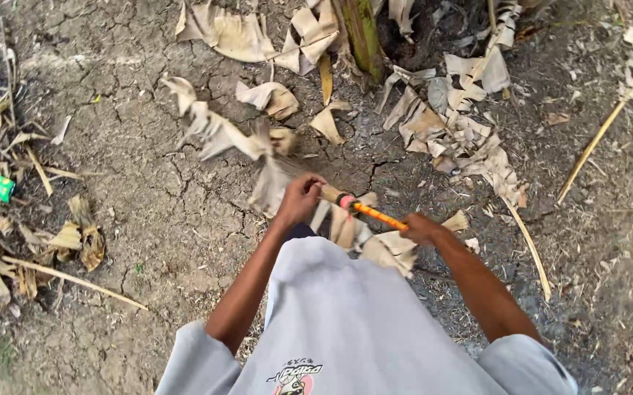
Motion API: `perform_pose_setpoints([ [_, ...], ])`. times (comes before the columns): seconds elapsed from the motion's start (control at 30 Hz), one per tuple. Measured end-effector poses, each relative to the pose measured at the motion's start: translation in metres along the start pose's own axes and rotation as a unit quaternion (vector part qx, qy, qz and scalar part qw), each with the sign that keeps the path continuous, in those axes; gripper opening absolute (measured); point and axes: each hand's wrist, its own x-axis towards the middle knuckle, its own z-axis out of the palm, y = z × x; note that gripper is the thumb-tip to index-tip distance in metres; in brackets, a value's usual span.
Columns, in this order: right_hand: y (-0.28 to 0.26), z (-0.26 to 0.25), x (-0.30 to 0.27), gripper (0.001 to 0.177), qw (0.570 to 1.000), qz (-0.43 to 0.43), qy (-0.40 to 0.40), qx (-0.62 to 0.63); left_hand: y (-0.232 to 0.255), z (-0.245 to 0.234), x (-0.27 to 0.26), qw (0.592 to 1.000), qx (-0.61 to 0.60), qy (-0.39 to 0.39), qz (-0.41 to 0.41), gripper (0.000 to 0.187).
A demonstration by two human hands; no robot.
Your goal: Sweeping and gathering dried banana leaves and debris in an outdoor garden area.
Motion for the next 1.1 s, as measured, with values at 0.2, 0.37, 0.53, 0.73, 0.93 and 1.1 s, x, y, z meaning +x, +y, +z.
perform_pose_setpoints([
  [0.2,-0.106,0.043,0.025,0.022,0.991,-0.122,-0.033,0.046,0.016,0.005,-0.003,0.998,-0.020,0.001,0.066,0.018],
  [0.37,-0.181,0.065,0.054,0.019,0.969,-0.232,-0.032,0.079,0.018,-0.036,-0.037,0.997,-0.023,0.075,0.013,0.018],
  [0.53,-0.214,0.057,0.063,0.021,0.969,-0.235,-0.014,0.078,-0.006,-0.093,-0.077,0.984,-0.024,0.174,-0.024,0.018],
  [0.73,-0.183,0.024,0.054,0.038,0.989,-0.127,0.077,0.026,-0.048,-0.135,-0.111,0.961,-0.127,0.233,-0.076,0.017],
  [0.93,-0.098,-0.055,0.120,0.035,0.985,-0.020,0.046,-0.163,-0.063,-0.166,-0.124,0.960,-0.127,0.242,-0.058,0.017],
  [1.1,-0.175,-0.064,0.124,0.030,0.911,0.066,0.080,-0.399,-0.055,-0.201,-0.119,0.960,-0.153,0.222,-0.079,0.018],
])
